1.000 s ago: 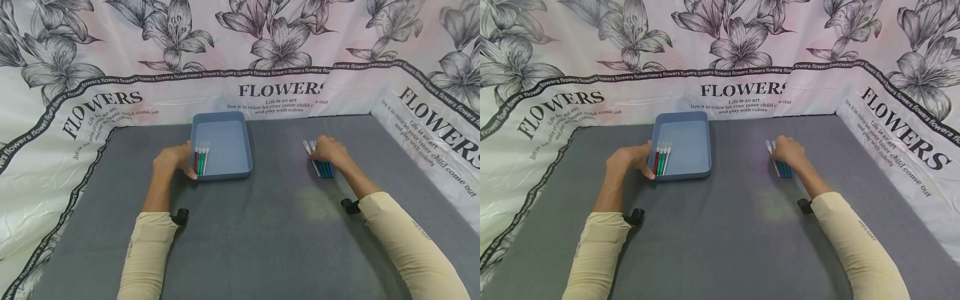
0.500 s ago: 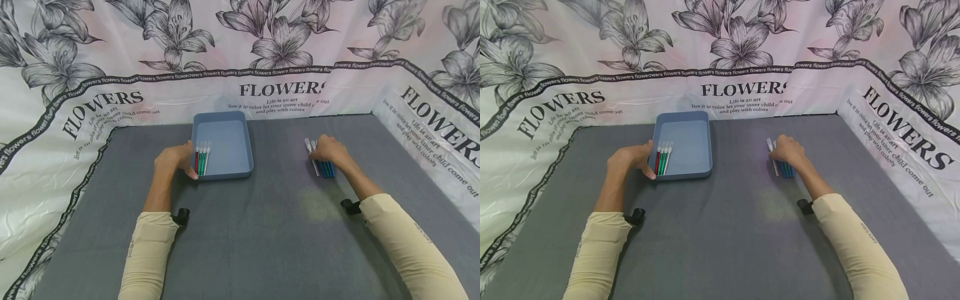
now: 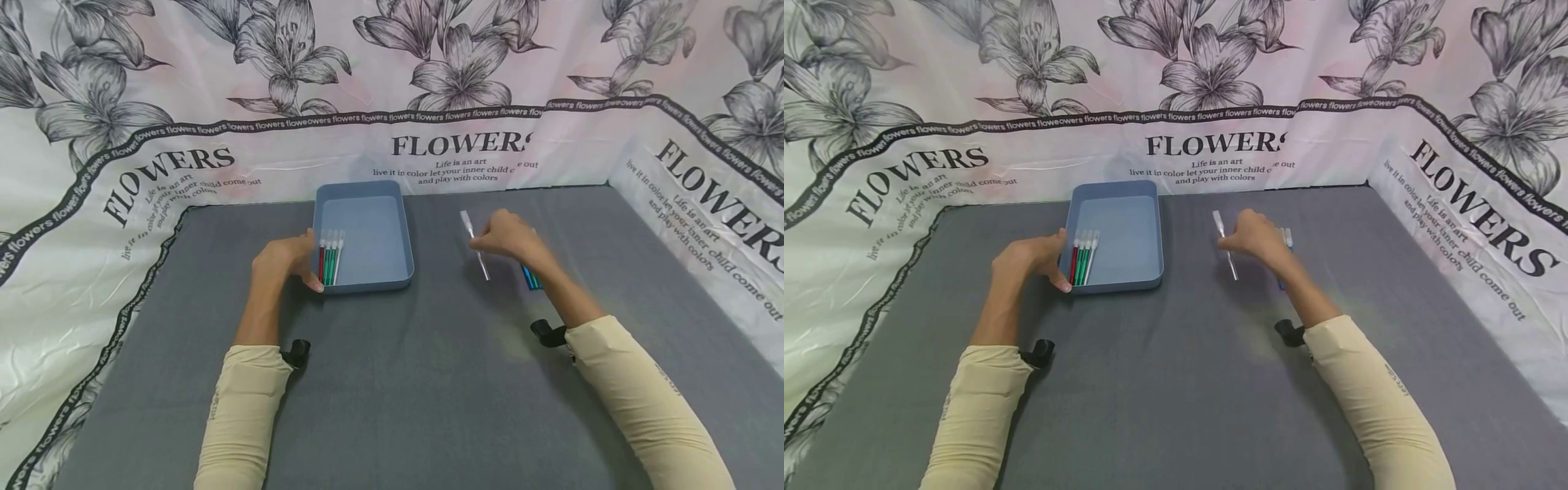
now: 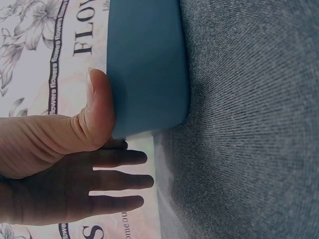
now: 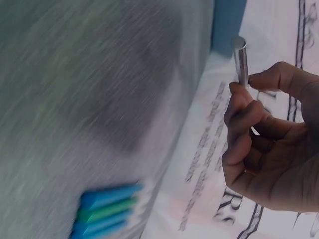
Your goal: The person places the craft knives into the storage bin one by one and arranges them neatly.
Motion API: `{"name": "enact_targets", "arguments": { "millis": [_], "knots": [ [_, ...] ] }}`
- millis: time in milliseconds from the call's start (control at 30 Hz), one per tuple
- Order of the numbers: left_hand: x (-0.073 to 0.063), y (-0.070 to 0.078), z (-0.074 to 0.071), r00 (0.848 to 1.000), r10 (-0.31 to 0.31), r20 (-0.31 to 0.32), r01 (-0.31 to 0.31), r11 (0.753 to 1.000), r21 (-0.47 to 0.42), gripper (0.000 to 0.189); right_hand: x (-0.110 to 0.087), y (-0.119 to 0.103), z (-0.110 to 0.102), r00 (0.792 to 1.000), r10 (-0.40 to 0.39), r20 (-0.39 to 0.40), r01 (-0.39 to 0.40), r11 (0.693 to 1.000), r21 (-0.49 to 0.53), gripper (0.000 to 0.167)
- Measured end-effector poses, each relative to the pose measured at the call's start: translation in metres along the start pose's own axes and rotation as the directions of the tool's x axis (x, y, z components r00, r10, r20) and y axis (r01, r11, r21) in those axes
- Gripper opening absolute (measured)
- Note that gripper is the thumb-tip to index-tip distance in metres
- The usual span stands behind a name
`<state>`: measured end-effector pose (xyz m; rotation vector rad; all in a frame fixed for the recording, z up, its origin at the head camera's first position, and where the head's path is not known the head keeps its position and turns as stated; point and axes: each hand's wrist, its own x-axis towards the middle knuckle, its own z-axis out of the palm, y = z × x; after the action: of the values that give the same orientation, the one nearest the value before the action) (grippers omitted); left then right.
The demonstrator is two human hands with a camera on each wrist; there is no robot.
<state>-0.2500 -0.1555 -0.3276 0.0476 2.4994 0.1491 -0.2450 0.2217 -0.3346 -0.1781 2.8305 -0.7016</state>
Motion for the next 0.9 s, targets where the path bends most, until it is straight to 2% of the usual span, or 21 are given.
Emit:
{"name": "enact_targets", "arguments": {
  "millis": [200,500,667,900],
  "knots": [
    [0.001,0.002,0.0,1.0,0.005,0.004,-0.005,1.0,0.011,0.137,0.009,-0.028,0.01,0.995,-0.1,0.027,0.099,0.994,0.055,0.051],
    [0.003,-0.002,-0.002,1.0,0.017,-0.007,-0.017,0.999,0.043,0.135,0.03,-0.083,0.034,0.983,-0.17,0.068,0.159,0.977,0.143,0.052],
    [0.003,-0.003,-0.003,1.0,0.012,-0.004,-0.012,1.0,0.028,0.134,0.045,-0.112,0.054,0.982,-0.169,0.088,0.157,0.98,0.123,0.05],
    [0.002,-0.001,-0.003,1.0,-0.007,-0.001,0.007,1.0,0.001,0.137,0.062,-0.137,0.082,0.981,-0.176,0.081,0.164,0.976,0.145,0.049]
  ]
}}
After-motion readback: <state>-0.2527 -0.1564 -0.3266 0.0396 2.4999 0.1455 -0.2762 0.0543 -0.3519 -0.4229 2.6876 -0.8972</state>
